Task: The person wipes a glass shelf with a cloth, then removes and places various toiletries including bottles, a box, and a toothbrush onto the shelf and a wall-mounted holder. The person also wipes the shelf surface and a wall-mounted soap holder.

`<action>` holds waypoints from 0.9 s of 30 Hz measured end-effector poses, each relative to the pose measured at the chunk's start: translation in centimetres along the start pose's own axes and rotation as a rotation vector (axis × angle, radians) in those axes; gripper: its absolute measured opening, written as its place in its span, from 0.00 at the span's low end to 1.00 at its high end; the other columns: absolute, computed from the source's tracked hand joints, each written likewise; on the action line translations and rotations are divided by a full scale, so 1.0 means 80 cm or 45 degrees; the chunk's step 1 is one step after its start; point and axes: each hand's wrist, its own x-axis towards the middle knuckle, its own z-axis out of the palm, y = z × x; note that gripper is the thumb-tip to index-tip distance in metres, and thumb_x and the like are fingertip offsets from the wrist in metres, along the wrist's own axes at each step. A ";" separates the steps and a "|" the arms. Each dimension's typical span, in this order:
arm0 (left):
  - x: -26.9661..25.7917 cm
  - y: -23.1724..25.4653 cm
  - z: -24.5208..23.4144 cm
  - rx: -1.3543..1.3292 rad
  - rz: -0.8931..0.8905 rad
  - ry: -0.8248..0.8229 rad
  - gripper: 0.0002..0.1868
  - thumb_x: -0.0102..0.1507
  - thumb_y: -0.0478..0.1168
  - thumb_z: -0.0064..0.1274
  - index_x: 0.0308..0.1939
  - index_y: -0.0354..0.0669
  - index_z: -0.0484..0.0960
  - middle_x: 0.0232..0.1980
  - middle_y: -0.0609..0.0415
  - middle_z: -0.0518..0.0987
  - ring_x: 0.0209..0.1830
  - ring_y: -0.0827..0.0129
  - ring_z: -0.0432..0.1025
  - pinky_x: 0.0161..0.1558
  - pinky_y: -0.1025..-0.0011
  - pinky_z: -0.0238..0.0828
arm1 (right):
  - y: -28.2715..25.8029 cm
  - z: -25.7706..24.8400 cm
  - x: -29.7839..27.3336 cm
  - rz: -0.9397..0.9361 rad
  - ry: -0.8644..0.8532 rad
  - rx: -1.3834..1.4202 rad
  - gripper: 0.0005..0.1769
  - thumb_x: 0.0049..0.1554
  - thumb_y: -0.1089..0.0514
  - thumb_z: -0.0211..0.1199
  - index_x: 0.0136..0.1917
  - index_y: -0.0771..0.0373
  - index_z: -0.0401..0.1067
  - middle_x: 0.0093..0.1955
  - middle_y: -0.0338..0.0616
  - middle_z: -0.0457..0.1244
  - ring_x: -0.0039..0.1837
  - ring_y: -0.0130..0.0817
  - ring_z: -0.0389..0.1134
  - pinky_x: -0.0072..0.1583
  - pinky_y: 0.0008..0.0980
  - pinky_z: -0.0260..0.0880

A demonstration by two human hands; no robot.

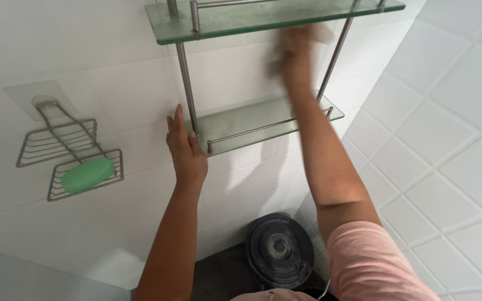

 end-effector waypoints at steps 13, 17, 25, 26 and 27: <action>-0.007 0.005 0.000 0.086 -0.022 -0.026 0.32 0.72 0.28 0.31 0.81 0.49 0.50 0.82 0.48 0.57 0.84 0.44 0.42 0.77 0.50 0.43 | -0.074 -0.061 0.033 0.138 0.183 1.877 0.19 0.67 0.53 0.41 0.66 0.62 0.60 0.62 0.50 0.62 0.64 0.49 0.65 0.68 0.55 0.68; -0.006 0.007 -0.004 0.117 0.005 -0.020 0.33 0.71 0.28 0.31 0.80 0.50 0.51 0.83 0.48 0.56 0.83 0.45 0.42 0.76 0.52 0.44 | -0.103 0.091 -0.075 0.284 0.028 1.787 0.18 0.70 0.48 0.49 0.63 0.62 0.66 0.56 0.47 0.64 0.58 0.48 0.66 0.59 0.52 0.70; -0.008 0.007 -0.006 0.129 -0.033 -0.045 0.33 0.72 0.27 0.31 0.80 0.50 0.50 0.82 0.46 0.55 0.83 0.43 0.41 0.76 0.50 0.42 | -0.041 -0.092 -0.002 0.061 -0.042 1.644 0.18 0.63 0.51 0.48 0.49 0.67 0.71 0.50 0.51 0.67 0.56 0.48 0.69 0.63 0.56 0.72; -0.006 0.007 -0.005 0.139 -0.050 -0.048 0.32 0.72 0.28 0.31 0.80 0.51 0.50 0.82 0.47 0.55 0.83 0.43 0.41 0.76 0.50 0.42 | -0.043 -0.143 0.012 -0.150 -0.153 1.590 0.15 0.68 0.55 0.49 0.56 0.67 0.71 0.56 0.51 0.67 0.62 0.48 0.68 0.67 0.51 0.71; -0.004 0.007 -0.004 0.147 -0.027 -0.027 0.33 0.71 0.27 0.31 0.80 0.50 0.51 0.81 0.47 0.56 0.83 0.43 0.41 0.77 0.50 0.41 | -0.043 -0.186 0.010 -0.302 -0.010 1.467 0.23 0.63 0.48 0.48 0.58 0.70 0.70 0.58 0.55 0.67 0.63 0.52 0.69 0.67 0.55 0.73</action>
